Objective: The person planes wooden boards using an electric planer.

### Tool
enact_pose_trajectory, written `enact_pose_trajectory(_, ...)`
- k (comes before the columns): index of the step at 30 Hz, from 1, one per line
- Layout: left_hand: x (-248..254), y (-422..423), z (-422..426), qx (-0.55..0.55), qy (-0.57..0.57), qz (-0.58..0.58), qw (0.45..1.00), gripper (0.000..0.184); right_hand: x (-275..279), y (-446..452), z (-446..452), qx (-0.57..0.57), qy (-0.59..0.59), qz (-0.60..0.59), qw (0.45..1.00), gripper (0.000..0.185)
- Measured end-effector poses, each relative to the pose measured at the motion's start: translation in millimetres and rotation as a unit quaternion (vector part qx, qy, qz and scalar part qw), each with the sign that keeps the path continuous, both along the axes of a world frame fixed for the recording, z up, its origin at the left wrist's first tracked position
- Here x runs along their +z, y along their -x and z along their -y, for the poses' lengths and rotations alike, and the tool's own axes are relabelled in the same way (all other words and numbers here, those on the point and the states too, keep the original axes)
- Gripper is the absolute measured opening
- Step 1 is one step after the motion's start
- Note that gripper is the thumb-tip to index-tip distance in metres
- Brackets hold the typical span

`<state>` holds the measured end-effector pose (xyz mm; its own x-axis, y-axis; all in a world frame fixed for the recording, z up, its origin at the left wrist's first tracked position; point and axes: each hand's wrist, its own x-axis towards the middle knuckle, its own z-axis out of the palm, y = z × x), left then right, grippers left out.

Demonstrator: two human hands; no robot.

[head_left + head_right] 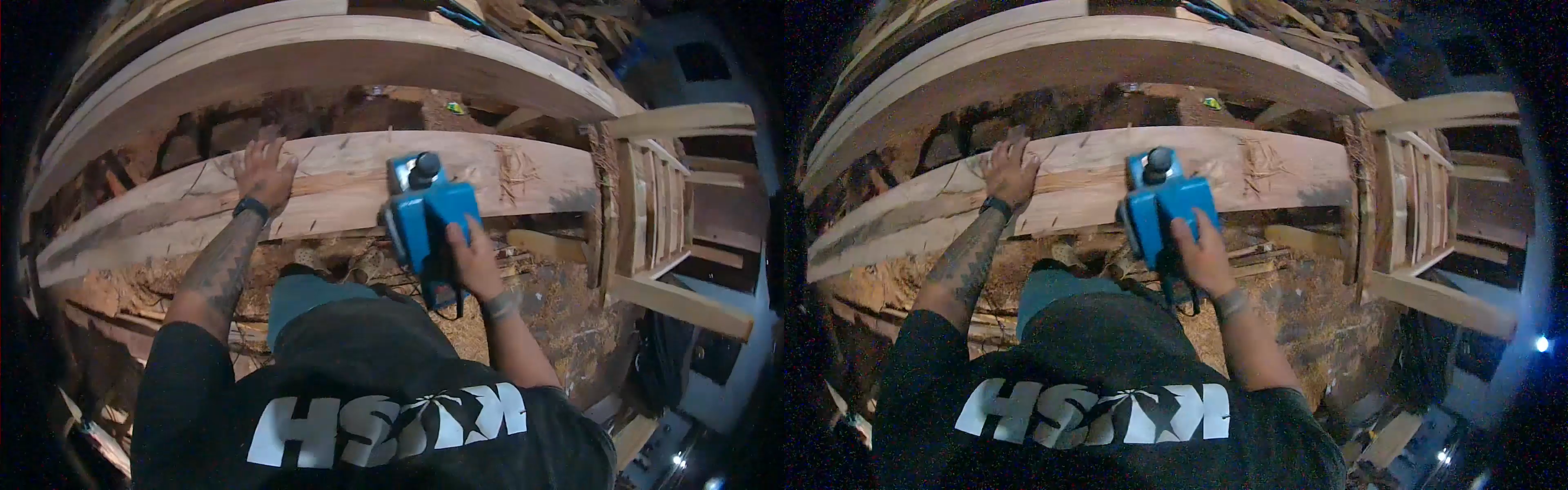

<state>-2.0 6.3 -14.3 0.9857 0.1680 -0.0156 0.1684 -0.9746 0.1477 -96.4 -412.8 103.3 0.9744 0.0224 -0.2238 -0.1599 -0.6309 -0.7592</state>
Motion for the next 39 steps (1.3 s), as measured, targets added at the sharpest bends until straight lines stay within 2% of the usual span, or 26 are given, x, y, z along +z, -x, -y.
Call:
enact_pose_trajectory(2,12,0,3,0.009,0.008,-0.028,1.000,0.061,27,15,-8,0.014,-0.018,-0.075,0.997,0.073)
enact_pose_trajectory(5,7,0,1,0.005,0.016,-0.005,1.000,0.061,19,31,-9,-0.014,-0.051,-0.114,0.992,0.072)
enact_pose_trajectory(11,5,-1,-2,-0.010,0.002,-0.015,1.000,0.063,38,35,-27,-0.046,-0.145,-0.138,0.979,0.054)
enact_pose_trajectory(17,-2,0,-6,-0.014,-0.011,-0.028,0.999,0.066,59,57,-9,-0.065,-0.068,-0.077,0.993,0.053)
enact_pose_trajectory(20,-9,-3,-12,-0.025,0.008,-0.004,1.000,0.068,58,73,24,-0.099,-0.058,-0.128,0.985,0.052)
enact_pose_trajectory(23,-22,-5,-16,-0.030,0.037,0.034,0.998,0.069,35,96,72,-0.156,-0.001,-0.046,0.987,0.044)
enact_pose_trajectory(25,-9,-6,-3,-0.042,0.035,0.036,0.998,0.071,69,101,88,-0.184,-0.030,-0.054,0.981,0.045)
enact_pose_trajectory(28,-12,-17,44,-0.225,0.010,0.075,0.971,0.071,76,118,133,-0.241,-0.056,-0.093,0.964,0.045)
enact_pose_trajectory(29,-28,-28,71,-0.350,0.055,0.213,0.910,0.063,73,117,150,-0.249,-0.060,-0.095,0.962,0.043)
enact_pose_trajectory(31,16,-41,175,-0.442,0.193,-0.012,0.876,0.052,68,116,185,-0.255,-0.066,-0.090,0.961,0.039)
enact_pose_trajectory(32,27,-39,228,-0.533,0.214,0.041,0.818,0.048,65,117,201,-0.254,-0.070,-0.085,0.961,0.036)
enact_pose_trajectory(34,3,-48,315,-0.661,0.189,0.045,0.725,0.057,51,119,236,-0.247,-0.023,-0.010,0.969,0.036)
enact_pose_trajectory(35,10,-44,361,-0.672,0.167,0.045,0.720,0.060,47,121,250,-0.244,0.001,0.025,0.969,0.035)
enact_pose_trajectory(39,2,-71,459,-0.665,0.089,0.009,0.742,0.074,89,113,290,-0.295,-0.015,-0.070,0.953,0.032)
